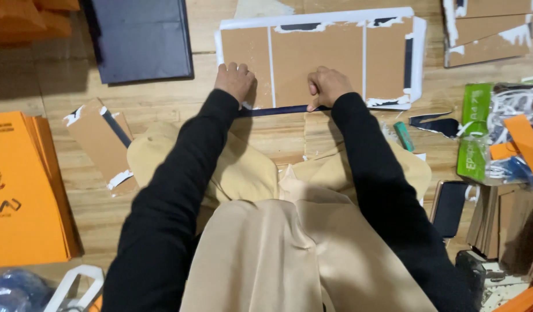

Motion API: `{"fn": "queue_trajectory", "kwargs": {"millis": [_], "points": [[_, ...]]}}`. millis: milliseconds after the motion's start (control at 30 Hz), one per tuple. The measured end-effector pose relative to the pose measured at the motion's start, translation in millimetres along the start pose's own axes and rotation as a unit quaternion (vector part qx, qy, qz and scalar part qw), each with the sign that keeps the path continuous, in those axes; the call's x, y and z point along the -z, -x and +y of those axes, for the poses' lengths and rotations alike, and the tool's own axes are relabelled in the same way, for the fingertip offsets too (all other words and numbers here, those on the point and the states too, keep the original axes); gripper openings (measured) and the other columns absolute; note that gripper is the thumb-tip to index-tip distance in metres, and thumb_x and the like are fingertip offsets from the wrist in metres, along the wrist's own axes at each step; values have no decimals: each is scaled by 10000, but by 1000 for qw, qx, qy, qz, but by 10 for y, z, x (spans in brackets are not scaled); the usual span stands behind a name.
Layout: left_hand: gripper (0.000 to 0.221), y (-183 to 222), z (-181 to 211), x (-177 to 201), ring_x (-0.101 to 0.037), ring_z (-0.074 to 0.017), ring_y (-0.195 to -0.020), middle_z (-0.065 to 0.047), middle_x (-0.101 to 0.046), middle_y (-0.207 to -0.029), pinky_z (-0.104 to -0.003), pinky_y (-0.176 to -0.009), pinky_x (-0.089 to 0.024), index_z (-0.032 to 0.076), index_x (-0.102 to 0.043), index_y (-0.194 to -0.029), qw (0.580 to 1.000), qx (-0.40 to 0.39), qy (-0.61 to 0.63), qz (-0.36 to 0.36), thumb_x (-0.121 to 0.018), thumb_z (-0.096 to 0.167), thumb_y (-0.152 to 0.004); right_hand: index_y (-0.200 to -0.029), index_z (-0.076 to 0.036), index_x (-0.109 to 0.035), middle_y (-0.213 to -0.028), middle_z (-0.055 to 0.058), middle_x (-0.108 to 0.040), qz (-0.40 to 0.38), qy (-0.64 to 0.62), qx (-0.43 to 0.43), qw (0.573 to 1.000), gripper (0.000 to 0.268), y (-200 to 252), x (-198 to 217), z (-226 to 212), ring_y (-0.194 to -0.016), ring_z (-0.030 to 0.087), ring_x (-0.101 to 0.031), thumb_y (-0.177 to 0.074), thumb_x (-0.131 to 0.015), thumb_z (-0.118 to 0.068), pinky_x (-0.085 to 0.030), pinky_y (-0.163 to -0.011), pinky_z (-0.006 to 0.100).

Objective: The person is assembling boxes by applying adhesive sheets to cardboard templates, pressing them down with a tool, and folding the edges.

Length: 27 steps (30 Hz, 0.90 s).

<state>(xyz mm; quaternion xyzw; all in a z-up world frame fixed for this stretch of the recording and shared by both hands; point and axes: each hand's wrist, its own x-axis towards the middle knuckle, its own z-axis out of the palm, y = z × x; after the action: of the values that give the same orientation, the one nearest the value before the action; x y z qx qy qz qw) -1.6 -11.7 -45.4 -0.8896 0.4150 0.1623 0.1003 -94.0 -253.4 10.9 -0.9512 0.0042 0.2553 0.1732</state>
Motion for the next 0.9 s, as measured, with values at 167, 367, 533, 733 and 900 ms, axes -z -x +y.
{"fn": "queue_trajectory", "kwargs": {"millis": [167,367,533,733,900], "points": [[557,155,898,698,-433,-290,-1049,-61,-430,-1123,-440,-849,-386,178,-482,-1145,978,39,167,121,-765,166,-665,-682,-185,-515,-760,8,-469,25,-2,14,1000,440,38,-12,43,-809,280,-559,-464,-864,-343,-472,-707,392],[1128,43,1146,557,61,-340,-1365,-107,20,-1501,-569,-1057,115,175,-48,-1453,966,24,247,67,-721,568,-637,-723,-188,-517,-817,16,-457,56,-36,15,998,454,149,40,37,-877,293,-527,-475,-852,-366,-470,-756,397],[1077,42,1149,539,109,-335,-1360,-94,57,-1506,-568,-1050,140,185,-37,-1460,969,24,242,49,-634,624,-678,-743,-188,-526,-792,-3,-467,77,-93,56,991,200,235,20,87,-832,243,-527,-716,-724,-181,-444,-726,352],[1062,-21,1144,474,163,-347,-1344,-84,142,-1488,-585,-1028,161,234,29,-1451,972,20,234,21,-623,618,-706,-1002,-157,-536,-918,67,-490,182,60,117,974,728,600,55,321,-916,287,-497,-458,-730,-600,-409,-808,385],[1030,-27,1148,530,191,-343,-1336,-83,156,-1485,-581,-1019,176,237,39,-1450,972,24,232,4,-589,633,-736,-1018,-184,-493,-933,27,-441,193,19,30,981,688,739,20,633,-928,285,-481,-504,-711,-586,-421,-789,399]]}}
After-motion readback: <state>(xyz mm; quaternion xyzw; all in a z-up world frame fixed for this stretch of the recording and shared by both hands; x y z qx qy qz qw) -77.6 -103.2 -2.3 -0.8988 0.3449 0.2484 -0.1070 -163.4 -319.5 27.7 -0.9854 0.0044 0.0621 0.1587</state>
